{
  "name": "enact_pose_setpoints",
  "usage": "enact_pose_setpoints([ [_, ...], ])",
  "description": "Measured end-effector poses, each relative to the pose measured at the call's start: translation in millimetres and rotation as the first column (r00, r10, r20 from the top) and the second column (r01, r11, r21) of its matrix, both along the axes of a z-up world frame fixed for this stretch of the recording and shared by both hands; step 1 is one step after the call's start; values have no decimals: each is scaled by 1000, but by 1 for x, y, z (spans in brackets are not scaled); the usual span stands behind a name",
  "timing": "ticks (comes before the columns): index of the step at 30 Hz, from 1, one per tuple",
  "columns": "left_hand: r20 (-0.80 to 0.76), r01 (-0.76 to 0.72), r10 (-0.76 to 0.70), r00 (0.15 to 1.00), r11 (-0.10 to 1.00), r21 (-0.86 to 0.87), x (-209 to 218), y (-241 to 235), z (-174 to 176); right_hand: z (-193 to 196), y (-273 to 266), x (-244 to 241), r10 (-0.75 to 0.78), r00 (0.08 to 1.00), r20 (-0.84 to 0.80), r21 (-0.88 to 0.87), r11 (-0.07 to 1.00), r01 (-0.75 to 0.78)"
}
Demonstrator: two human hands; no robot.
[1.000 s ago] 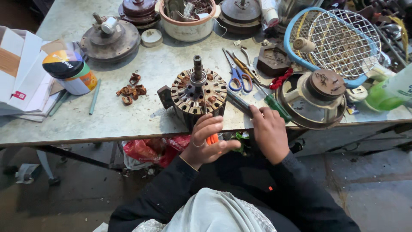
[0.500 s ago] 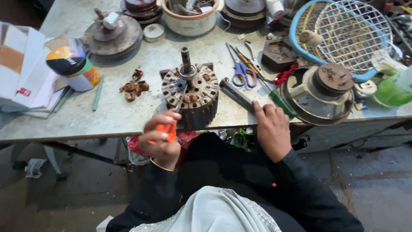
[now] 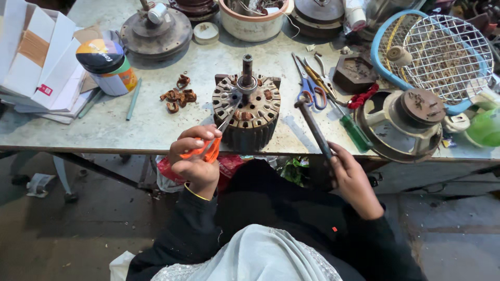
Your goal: The person uses a pair of orange scissors and a metal file to remove copper wire coils from the slots of a motor stator. They repeatedly cut the wire ends and scrape the slot interiors, placing the removed copper pieces on the workbench.
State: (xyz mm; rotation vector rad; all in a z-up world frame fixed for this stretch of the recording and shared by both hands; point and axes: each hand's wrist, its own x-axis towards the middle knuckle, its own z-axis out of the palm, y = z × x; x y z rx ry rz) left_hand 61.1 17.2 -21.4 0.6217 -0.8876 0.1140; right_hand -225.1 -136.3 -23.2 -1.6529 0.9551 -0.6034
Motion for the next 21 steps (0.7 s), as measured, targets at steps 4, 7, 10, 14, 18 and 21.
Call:
enact_pose_setpoints([
  [4,3,-32,32,999,999,-12,1,0,2,12,25,0,-57,986,156,29,998,54],
  [7,18,-18,18,1000,999,-32,2,-1,3,35,48,5,-30,992,121,-204,978,55],
  [10,4,30,-30,1000,998,-52,2,-3,3,65,66,16,64,998,12,-524,850,-48],
  [14,-2,36,-37,999,998,-54,2,-2,2,96,79,35,226,974,-17,-730,663,-166],
  [18,-26,56,-58,998,997,-52,2,-2,0,117,87,40,218,976,-15,-754,638,-154],
  [21,-52,95,-98,994,994,-47,2,-1,-4,123,88,55,228,964,-140,-782,572,-249],
])
